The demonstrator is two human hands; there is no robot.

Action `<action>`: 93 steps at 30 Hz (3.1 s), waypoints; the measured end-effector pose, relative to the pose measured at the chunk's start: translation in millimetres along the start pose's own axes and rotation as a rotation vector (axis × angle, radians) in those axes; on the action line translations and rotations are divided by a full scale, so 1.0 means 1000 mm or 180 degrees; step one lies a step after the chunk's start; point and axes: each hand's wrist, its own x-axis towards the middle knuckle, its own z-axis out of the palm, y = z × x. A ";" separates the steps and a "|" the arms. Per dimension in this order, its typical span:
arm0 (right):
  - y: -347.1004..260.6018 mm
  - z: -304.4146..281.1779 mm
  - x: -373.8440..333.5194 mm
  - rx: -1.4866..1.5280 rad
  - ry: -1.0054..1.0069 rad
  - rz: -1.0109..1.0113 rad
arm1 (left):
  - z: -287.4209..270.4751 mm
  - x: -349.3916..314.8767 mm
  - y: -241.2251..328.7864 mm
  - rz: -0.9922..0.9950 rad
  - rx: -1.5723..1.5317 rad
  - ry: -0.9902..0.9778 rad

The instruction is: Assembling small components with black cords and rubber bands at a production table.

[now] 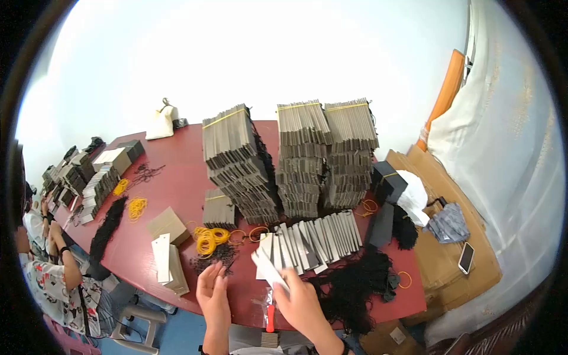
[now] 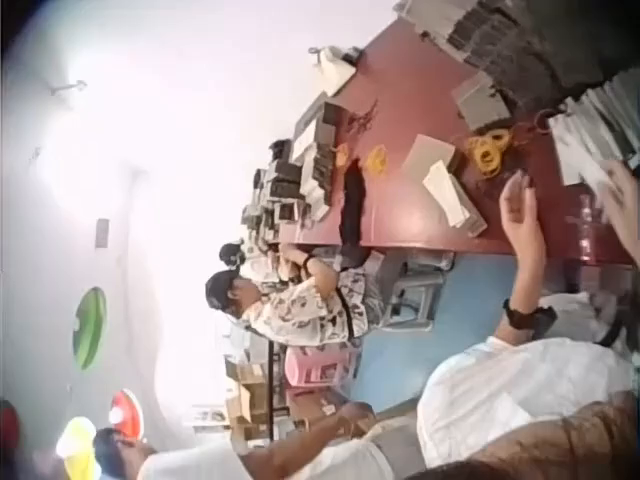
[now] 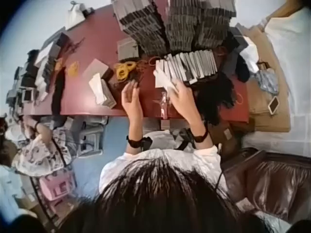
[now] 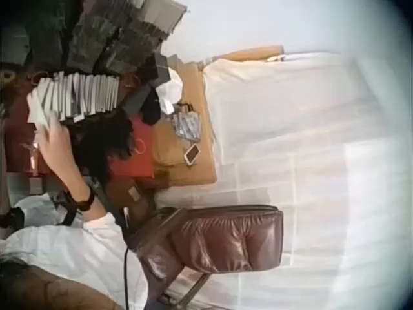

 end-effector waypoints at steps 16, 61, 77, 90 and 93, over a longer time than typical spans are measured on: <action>0.034 0.045 0.042 -0.1090 0.0122 -0.0393 | 0.022 0.003 -0.003 0.1525 0.3575 -0.0910; 0.082 -0.045 -0.069 -0.1421 -0.3958 0.4054 | -0.246 -0.273 -0.027 -0.4037 0.4167 -0.1985; 0.165 -0.027 -0.229 0.0342 -0.2566 0.4479 | -0.244 -0.184 -0.079 -0.3640 0.4336 -0.2708; 0.200 0.077 -0.412 0.1950 -0.1345 0.4713 | -0.178 -0.109 -0.147 -0.2848 0.4476 -0.3715; 0.205 0.112 -0.446 0.2114 -0.1511 0.4355 | -0.165 -0.099 -0.155 -0.2731 0.4513 -0.4058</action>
